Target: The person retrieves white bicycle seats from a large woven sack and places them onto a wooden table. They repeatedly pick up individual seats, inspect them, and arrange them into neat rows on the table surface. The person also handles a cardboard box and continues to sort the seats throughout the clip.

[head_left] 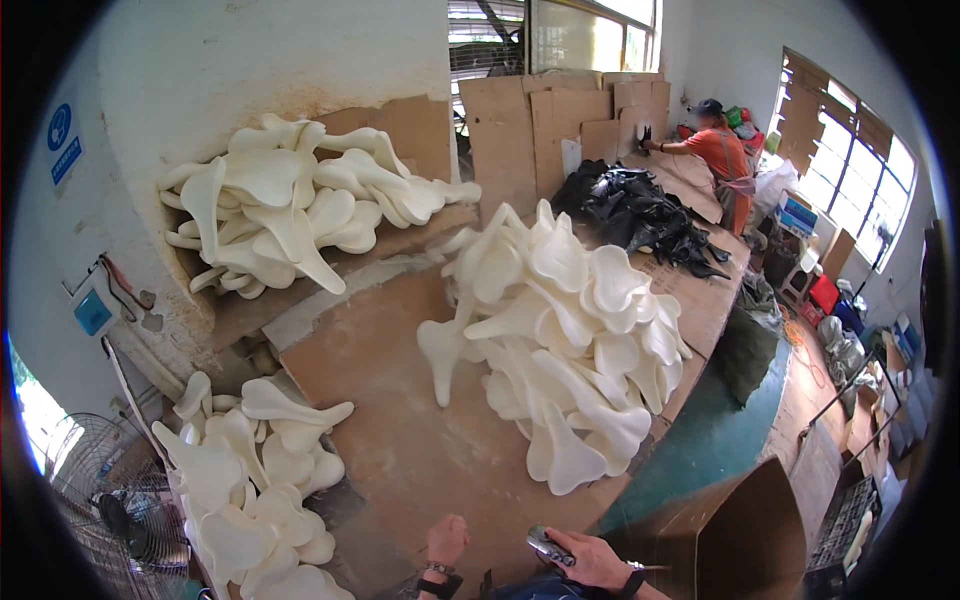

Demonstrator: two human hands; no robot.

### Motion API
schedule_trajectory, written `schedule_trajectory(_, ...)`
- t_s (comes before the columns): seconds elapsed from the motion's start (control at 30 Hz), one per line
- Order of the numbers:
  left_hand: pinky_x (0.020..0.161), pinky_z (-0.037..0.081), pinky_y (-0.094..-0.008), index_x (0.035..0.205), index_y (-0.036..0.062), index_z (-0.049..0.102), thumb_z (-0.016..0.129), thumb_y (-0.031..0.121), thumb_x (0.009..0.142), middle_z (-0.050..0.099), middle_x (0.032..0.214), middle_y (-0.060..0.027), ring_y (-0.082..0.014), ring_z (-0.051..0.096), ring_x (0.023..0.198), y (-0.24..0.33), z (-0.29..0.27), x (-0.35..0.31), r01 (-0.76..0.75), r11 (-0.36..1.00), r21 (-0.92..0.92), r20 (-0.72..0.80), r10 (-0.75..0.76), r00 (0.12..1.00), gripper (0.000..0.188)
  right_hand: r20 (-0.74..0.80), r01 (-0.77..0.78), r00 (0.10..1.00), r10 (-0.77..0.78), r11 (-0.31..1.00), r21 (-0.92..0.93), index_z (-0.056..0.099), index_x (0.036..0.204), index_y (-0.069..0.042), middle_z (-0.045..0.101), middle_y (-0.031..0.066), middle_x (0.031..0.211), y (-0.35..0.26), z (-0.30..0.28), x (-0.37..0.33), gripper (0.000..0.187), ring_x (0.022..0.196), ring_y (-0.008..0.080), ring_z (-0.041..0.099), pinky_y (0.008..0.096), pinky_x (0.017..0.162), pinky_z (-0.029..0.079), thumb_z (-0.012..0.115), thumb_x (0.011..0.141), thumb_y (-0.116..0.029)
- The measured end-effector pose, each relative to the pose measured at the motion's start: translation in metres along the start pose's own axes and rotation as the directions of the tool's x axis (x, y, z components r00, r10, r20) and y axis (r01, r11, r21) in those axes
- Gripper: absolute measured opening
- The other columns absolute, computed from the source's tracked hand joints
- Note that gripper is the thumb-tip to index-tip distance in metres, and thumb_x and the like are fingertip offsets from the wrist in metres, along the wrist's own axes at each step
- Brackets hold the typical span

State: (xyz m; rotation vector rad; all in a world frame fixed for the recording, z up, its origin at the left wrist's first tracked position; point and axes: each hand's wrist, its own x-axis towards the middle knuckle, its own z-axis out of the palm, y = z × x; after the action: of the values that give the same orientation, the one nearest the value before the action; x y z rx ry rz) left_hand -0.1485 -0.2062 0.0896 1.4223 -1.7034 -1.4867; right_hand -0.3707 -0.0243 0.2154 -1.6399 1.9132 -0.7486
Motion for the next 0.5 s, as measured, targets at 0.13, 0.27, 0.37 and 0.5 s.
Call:
schedule_trajectory(0.13, 0.06, 0.051, -0.0316, 0.09, 0.0017, 0.062, 0.05, 0.023, 0.101, 0.064, 0.063, -0.0071, -0.0169, 0.065, 0.06, -0.004, 0.012, -0.006, -0.004, 0.996, -0.094, 0.046, 0.008, 0.999, 0.027, 0.011, -0.033, 0.999, 0.033, 0.999, -0.011, 0.058, 0.14, -0.005, 0.07, 0.0211, 0.112, -0.005, -0.004, -0.001, 0.055, 0.094, 0.0406, 0.07, 0.0437, 0.081, 0.058, 0.071, 0.089, -0.021)
schedule_trajectory(0.27, 0.061, 0.051, -0.0318, 0.095, 0.0021, 0.059, 0.049, 0.023, 0.103, 0.064, 0.067, -0.0075, -0.017, 0.064, 0.063, -0.004, 0.019, -0.011, 0.005, 0.988, -0.153, 0.071, 0.006, 0.997, 0.024, 0.003, -0.02, 1.0, 0.02, 1.0, 0.003, 0.058, 0.14, -0.006, 0.07, 0.0208, 0.112, -0.001, -0.003, -0.002, 0.054, 0.094, 0.0414, 0.07, 0.0443, 0.081, 0.058, 0.071, 0.09, -0.02)
schedule_trajectory(0.37, 0.063, 0.051, -0.0325, 0.099, 0.0024, 0.058, 0.051, 0.023, 0.103, 0.064, 0.072, -0.0075, -0.0166, 0.064, 0.066, -0.044, 0.018, -0.005, -0.113, 0.987, -0.113, 0.086, 0.123, 0.989, 0.022, 0.018, 0.003, 1.0, -0.003, 1.0, 0.007, 0.058, 0.14, -0.006, 0.071, 0.0217, 0.111, -0.006, -0.003, 0.003, 0.054, 0.094, 0.0424, 0.069, 0.0452, 0.081, 0.057, 0.072, 0.089, -0.019)
schedule_trajectory(0.5, 0.07, 0.052, -0.0343, 0.104, 0.0023, 0.059, 0.059, 0.022, 0.1, 0.064, 0.083, -0.0076, -0.0176, 0.064, 0.077, -0.045, 0.019, -0.01, -0.194, 0.981, -0.022, 0.112, 0.195, 0.974, 0.02, 0.038, -0.023, 0.999, 0.022, 0.999, 0.029, 0.06, 0.137, -0.007, 0.07, 0.0241, 0.112, 0.007, 0.005, 0.012, 0.054, 0.1, 0.0431, 0.068, 0.047, 0.086, 0.056, 0.072, 0.085, -0.016)
